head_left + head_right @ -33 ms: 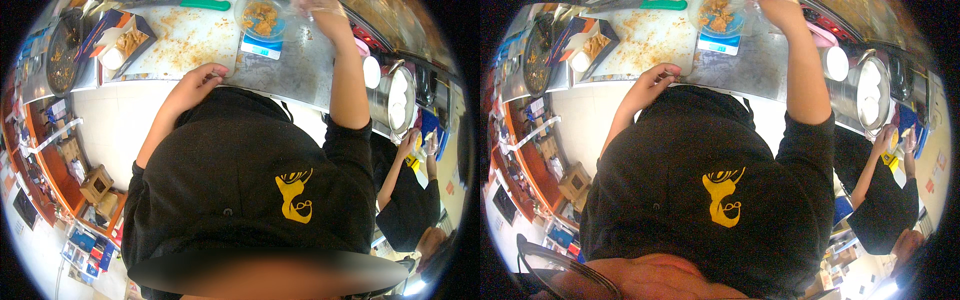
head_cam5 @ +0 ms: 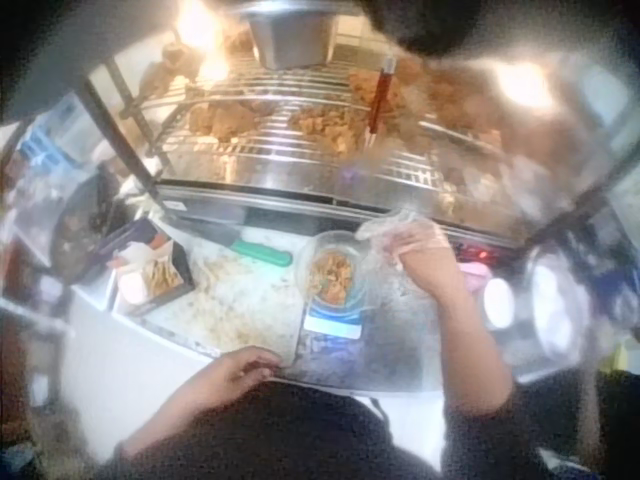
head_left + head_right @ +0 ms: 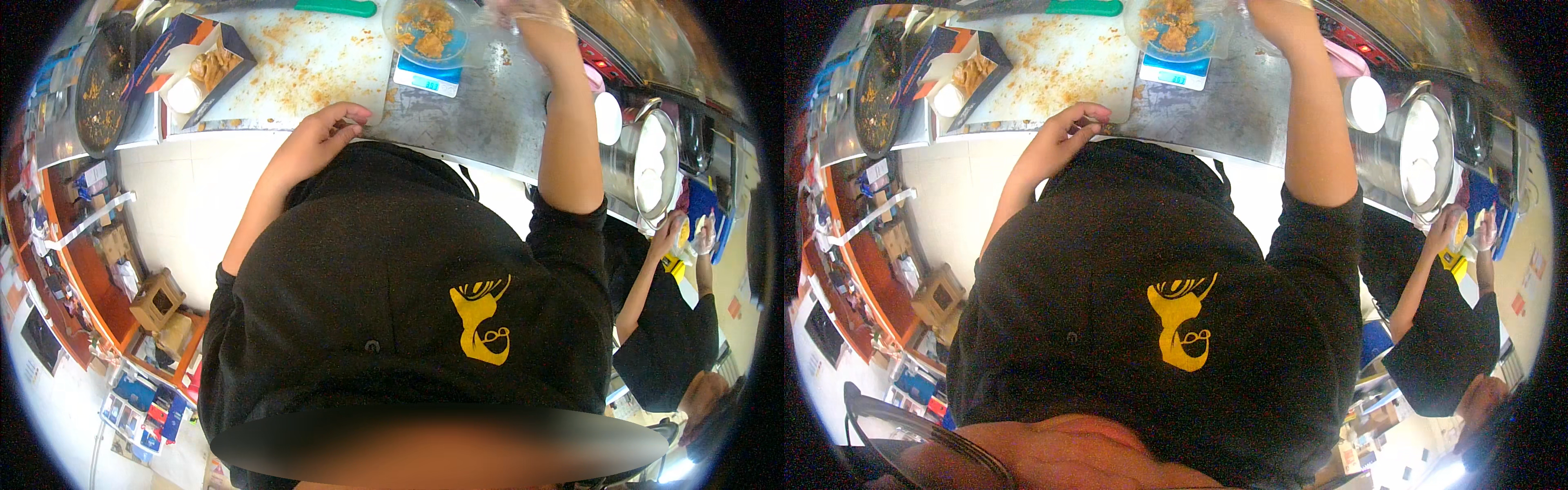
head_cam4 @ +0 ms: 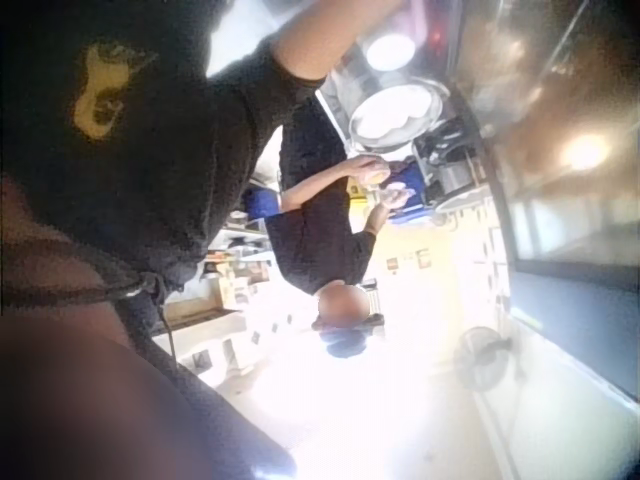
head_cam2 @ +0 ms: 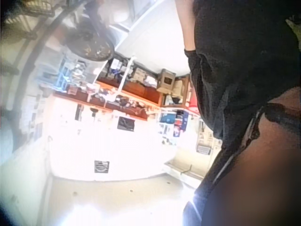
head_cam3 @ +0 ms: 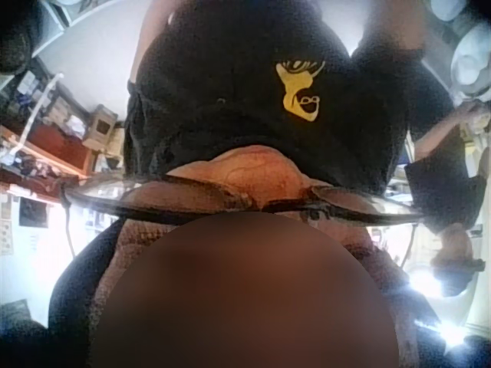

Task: The person assembles a food order by cutting a piece of fried chicken, placing it in a paper container, and adding toppings including yellow flakes, green seaweed, and a brown crumbly topping. The person then closes the container, places it in a plastic bag, and adds a small packet before sealing the bag.

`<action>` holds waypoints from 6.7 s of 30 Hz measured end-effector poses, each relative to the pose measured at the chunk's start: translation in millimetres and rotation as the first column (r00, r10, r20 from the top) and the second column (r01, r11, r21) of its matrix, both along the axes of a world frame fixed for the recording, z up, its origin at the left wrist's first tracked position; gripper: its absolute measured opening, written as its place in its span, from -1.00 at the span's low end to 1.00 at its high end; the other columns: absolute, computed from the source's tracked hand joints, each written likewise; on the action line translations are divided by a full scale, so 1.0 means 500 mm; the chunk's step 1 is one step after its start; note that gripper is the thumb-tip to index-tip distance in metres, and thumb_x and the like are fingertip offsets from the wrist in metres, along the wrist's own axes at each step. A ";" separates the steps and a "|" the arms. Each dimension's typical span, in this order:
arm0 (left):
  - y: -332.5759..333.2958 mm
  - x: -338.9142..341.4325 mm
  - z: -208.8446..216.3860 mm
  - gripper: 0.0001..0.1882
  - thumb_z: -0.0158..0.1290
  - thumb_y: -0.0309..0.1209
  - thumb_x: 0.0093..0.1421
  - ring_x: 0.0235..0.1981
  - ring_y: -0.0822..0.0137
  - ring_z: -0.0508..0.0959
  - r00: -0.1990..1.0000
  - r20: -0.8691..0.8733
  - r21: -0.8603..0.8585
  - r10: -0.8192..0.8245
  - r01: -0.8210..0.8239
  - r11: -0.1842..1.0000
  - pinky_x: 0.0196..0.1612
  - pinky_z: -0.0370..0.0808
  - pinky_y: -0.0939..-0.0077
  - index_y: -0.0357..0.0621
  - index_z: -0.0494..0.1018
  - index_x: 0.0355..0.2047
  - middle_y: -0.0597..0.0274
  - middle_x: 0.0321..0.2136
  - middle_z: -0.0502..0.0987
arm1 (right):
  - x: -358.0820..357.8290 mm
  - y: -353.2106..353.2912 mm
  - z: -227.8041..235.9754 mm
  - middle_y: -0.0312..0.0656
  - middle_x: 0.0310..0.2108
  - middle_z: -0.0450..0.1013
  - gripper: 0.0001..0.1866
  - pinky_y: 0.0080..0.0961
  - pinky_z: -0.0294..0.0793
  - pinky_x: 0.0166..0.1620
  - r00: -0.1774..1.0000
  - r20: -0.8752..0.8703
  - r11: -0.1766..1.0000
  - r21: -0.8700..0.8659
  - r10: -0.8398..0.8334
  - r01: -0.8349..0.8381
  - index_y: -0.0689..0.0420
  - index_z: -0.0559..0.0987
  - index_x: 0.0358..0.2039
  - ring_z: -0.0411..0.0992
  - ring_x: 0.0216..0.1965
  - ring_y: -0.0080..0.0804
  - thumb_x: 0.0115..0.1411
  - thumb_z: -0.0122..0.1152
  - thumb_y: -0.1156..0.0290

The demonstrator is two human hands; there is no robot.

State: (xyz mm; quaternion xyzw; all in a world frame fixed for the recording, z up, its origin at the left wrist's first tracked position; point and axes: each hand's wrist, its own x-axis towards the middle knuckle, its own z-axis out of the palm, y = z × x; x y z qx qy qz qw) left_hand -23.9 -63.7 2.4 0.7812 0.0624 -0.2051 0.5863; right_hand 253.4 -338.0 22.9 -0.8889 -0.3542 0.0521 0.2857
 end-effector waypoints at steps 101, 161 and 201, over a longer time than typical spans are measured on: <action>0.538 -0.204 0.030 -0.74 0.03 -0.45 0.31 -0.18 0.45 0.51 0.980 0.192 -0.015 0.042 -0.040 0.999 -0.12 0.44 0.53 -0.11 0.45 0.00 0.29 -0.10 0.57 | 0.016 0.348 0.174 -0.03 -0.11 0.44 -0.63 -0.30 0.37 0.00 0.400 0.148 0.378 0.714 -0.904 0.590 0.26 0.42 -0.08 0.39 -0.07 -0.21 0.25 0.19 0.25; 0.559 -1.098 -0.165 -0.30 -0.18 0.19 0.32 0.19 0.13 0.39 0.495 -0.587 -0.158 0.641 -0.846 0.509 0.26 0.25 0.30 -0.11 0.39 0.18 0.04 0.17 0.41 | -1.124 1.266 0.115 -0.13 -0.15 0.53 -0.70 -0.52 0.52 -0.22 -0.048 -0.236 0.070 0.470 0.971 -0.880 0.10 0.58 -0.01 0.51 -0.27 -0.36 0.23 0.17 0.52; 2.122 -2.331 -0.533 -0.43 -0.02 -0.04 0.28 0.04 -0.09 0.51 -0.461 0.017 0.626 0.887 -0.687 -0.368 0.08 0.43 0.15 -0.23 0.37 0.13 -0.17 -0.02 0.53 | -2.132 3.143 0.337 -0.10 -0.42 0.52 -0.61 -0.26 0.44 -0.33 -0.912 -0.340 -0.680 0.614 0.230 -0.400 0.06 0.52 -0.06 0.50 -0.40 -0.15 0.11 0.28 0.20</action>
